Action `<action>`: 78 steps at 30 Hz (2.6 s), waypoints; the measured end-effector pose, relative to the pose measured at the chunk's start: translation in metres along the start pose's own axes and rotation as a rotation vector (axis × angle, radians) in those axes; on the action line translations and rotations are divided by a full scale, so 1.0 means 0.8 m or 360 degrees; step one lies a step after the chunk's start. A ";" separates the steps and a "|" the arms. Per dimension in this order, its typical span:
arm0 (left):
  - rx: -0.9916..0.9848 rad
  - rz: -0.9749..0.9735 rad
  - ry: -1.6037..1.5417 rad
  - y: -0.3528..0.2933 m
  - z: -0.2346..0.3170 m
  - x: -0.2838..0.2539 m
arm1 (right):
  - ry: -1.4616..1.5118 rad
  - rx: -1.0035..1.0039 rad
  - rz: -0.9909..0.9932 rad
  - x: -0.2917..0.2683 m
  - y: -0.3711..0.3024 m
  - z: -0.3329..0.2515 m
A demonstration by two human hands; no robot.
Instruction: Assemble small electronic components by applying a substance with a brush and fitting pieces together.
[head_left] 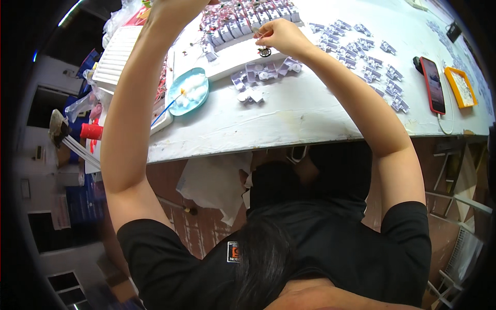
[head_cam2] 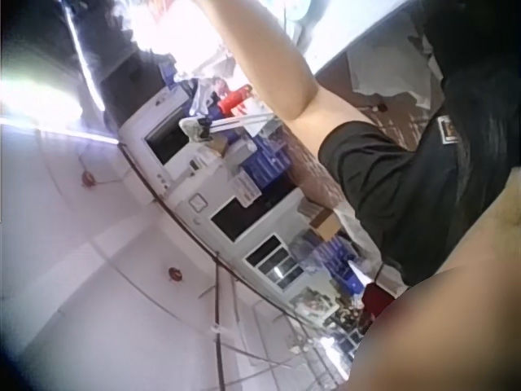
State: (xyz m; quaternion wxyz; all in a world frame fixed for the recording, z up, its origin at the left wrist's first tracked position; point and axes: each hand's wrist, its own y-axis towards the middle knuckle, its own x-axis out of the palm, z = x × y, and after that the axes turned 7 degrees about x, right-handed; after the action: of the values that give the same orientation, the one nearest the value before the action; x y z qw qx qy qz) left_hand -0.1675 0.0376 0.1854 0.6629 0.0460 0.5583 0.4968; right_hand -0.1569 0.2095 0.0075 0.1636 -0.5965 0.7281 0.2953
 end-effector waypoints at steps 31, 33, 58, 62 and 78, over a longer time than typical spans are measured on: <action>-0.0178 0.0080 0.0161 -0.059 -0.116 -0.012 | -0.0422 -0.0031 0.0153 0.129 0.095 -0.024; -0.0206 0.0076 0.0153 -0.063 -0.116 -0.015 | -0.0447 -0.0012 0.0112 0.130 0.091 -0.032; -0.0250 0.0159 0.0098 -0.086 -0.128 -0.013 | -0.0757 -0.0198 0.0494 0.140 0.088 -0.049; -0.0167 0.0211 0.0155 -0.091 -0.139 -0.011 | -0.0778 -0.0269 0.0606 0.143 0.089 -0.051; -0.0215 0.0190 0.0045 -0.100 -0.126 -0.007 | -0.0709 -0.0021 0.0602 0.162 0.079 -0.061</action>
State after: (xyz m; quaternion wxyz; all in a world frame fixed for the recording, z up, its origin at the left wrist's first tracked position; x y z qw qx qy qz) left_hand -0.1979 -0.0566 0.1029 0.6257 0.0274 0.5292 0.5724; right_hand -0.2425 0.0858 -0.0166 0.2578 -0.3716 0.7707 0.4489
